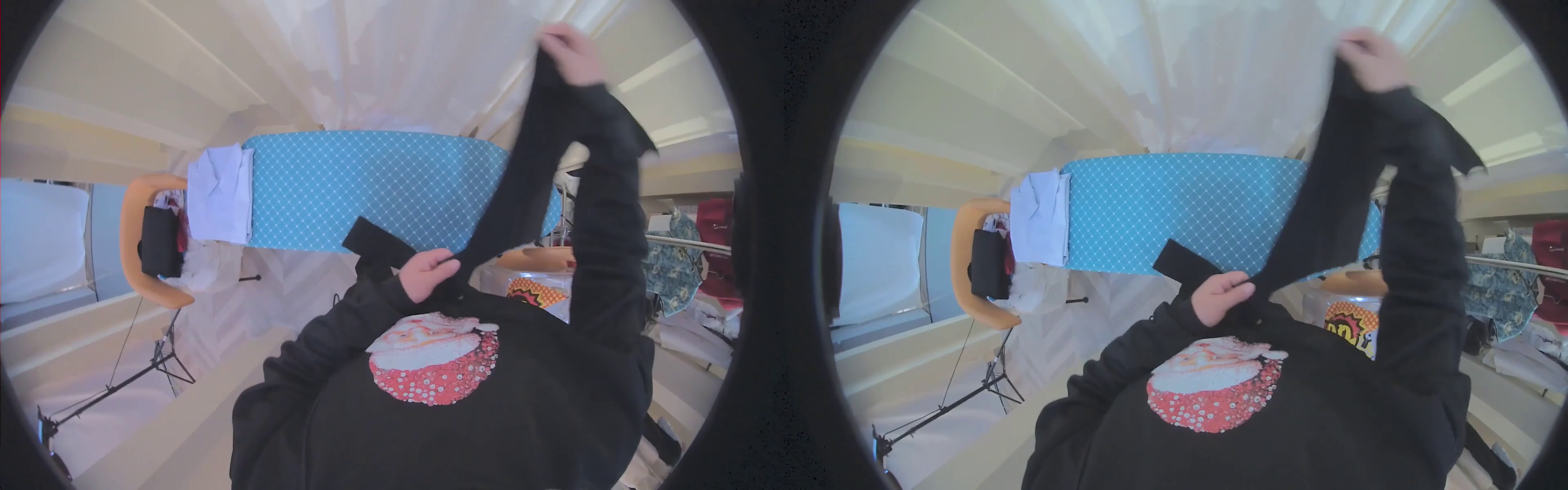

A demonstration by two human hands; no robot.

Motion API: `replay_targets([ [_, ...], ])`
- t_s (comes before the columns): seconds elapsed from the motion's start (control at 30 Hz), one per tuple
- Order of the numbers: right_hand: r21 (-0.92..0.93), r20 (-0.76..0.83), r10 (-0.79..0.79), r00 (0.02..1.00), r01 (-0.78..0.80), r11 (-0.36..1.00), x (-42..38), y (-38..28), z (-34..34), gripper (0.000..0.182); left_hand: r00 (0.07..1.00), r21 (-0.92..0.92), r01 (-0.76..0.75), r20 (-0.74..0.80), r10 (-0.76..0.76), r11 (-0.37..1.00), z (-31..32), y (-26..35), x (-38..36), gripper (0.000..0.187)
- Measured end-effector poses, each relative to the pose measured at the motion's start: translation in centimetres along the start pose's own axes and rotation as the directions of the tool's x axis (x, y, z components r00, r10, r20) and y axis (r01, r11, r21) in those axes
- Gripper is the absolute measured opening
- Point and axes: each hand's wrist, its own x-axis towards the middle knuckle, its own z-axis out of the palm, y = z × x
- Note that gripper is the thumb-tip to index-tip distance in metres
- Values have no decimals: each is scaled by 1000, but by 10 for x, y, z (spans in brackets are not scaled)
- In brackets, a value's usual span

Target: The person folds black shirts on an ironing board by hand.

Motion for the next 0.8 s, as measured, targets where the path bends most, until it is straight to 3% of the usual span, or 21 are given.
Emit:
replay_targets([
  [0.03,3,23,-29,999,29,1000,1,-9,38,13,998,-95,47,-34,-50,994,-5,-4,-5,21],
  [0.1,16,301,45,953,-52,999,-15,-26,104,35,947,-269,90,-273,-166,959,-19,-8,-15,20],
  [0.13,16,368,62,928,-73,997,-25,-29,129,41,923,-313,94,-328,-200,945,-29,-14,-19,20],
  [0.23,95,435,64,898,-117,989,-66,-15,173,45,844,-476,151,-395,-364,867,-57,-46,-33,27],
  [0.33,-47,502,241,831,-252,967,-121,40,183,39,795,-617,105,-420,-439,780,-70,-62,-49,12],
  [0.43,-281,456,453,767,-359,890,-181,92,161,38,796,-575,125,-429,-428,809,-79,-60,-59,20],
  [0.53,-458,458,677,576,-499,735,-242,117,142,46,827,-487,169,-402,-392,857,-87,-50,-67,21],
  [0.63,-456,437,747,502,-592,665,-276,116,134,43,859,-214,307,-358,-367,927,-101,-52,-73,27],
  [0.73,-429,455,751,478,-621,655,-276,102,135,44,858,203,448,-370,-355,871,-116,-51,-77,41],
  [0.8,-445,479,737,477,-592,672,-271,99,146,36,877,123,396,-347,-334,910,-123,-40,-77,34],
])
